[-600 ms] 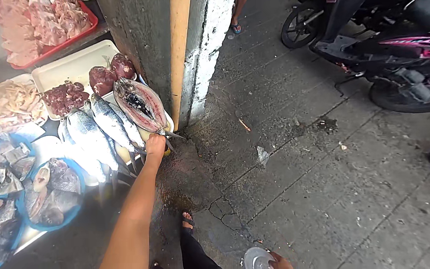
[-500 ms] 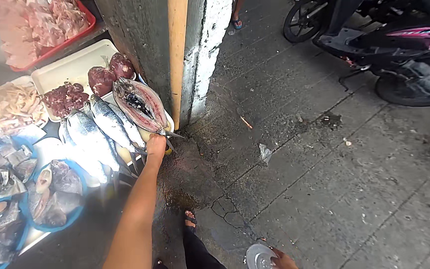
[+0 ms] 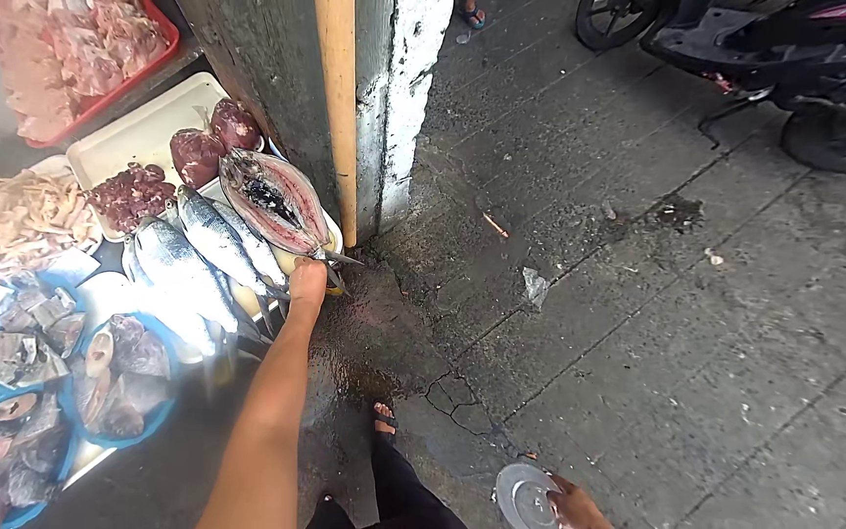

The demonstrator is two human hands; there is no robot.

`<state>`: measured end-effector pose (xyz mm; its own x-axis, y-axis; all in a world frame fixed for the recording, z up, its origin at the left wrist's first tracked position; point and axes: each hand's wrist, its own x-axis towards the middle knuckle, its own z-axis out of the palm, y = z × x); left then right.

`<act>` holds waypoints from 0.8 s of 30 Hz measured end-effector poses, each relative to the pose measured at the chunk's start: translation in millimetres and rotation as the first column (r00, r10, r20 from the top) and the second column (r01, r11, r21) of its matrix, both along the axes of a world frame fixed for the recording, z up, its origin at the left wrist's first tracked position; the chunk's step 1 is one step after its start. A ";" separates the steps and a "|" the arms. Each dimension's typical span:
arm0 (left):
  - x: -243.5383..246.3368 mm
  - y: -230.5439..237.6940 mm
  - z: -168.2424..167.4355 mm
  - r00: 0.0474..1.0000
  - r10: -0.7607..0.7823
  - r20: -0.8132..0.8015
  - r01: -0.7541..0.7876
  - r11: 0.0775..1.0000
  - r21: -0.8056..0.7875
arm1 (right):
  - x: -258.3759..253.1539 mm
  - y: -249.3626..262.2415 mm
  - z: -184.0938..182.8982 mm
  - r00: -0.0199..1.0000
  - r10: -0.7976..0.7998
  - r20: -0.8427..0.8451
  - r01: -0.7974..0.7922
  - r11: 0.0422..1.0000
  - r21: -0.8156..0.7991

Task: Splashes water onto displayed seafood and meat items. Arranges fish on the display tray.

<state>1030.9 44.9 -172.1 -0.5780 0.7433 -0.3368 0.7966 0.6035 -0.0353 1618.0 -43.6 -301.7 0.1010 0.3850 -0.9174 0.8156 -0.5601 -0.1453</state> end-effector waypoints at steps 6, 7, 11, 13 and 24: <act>1.8 -1.6 0.2 1.000 0.000 -0.011 0.000 1.000 -0.005 | 5.0 -15.0 1.8 0.998 -0.059 0.027 0.059 0.998 -0.025; 2.4 -2.8 -1.3 1.000 0.004 -0.014 -0.004 1.000 0.021 | 5.4 -16.6 1.7 0.997 -0.081 0.021 0.081 0.997 -0.017; 5.1 -4.6 -3.5 1.000 -0.001 -0.012 0.001 1.000 -0.024 | 10.1 -27.1 0.4 0.989 -0.149 0.011 0.149 0.989 -0.020; 3.4 -2.7 -2.2 1.000 -0.006 -0.014 0.006 1.000 -0.018 | 6.9 -25.0 -0.9 0.991 -0.135 0.013 0.136 0.990 -0.024; 1.9 -4.8 -0.4 1.000 -0.007 0.001 0.007 1.000 -0.014 | -2.2 -12.8 -5.7 0.993 -0.114 -0.003 0.114 0.993 0.014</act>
<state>1032.8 40.1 -172.5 -0.5723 0.7425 -0.3480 0.8009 0.5973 -0.0426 1615.8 -56.4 -307.4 0.1433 0.3841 -0.9121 0.7461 -0.6474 -0.1554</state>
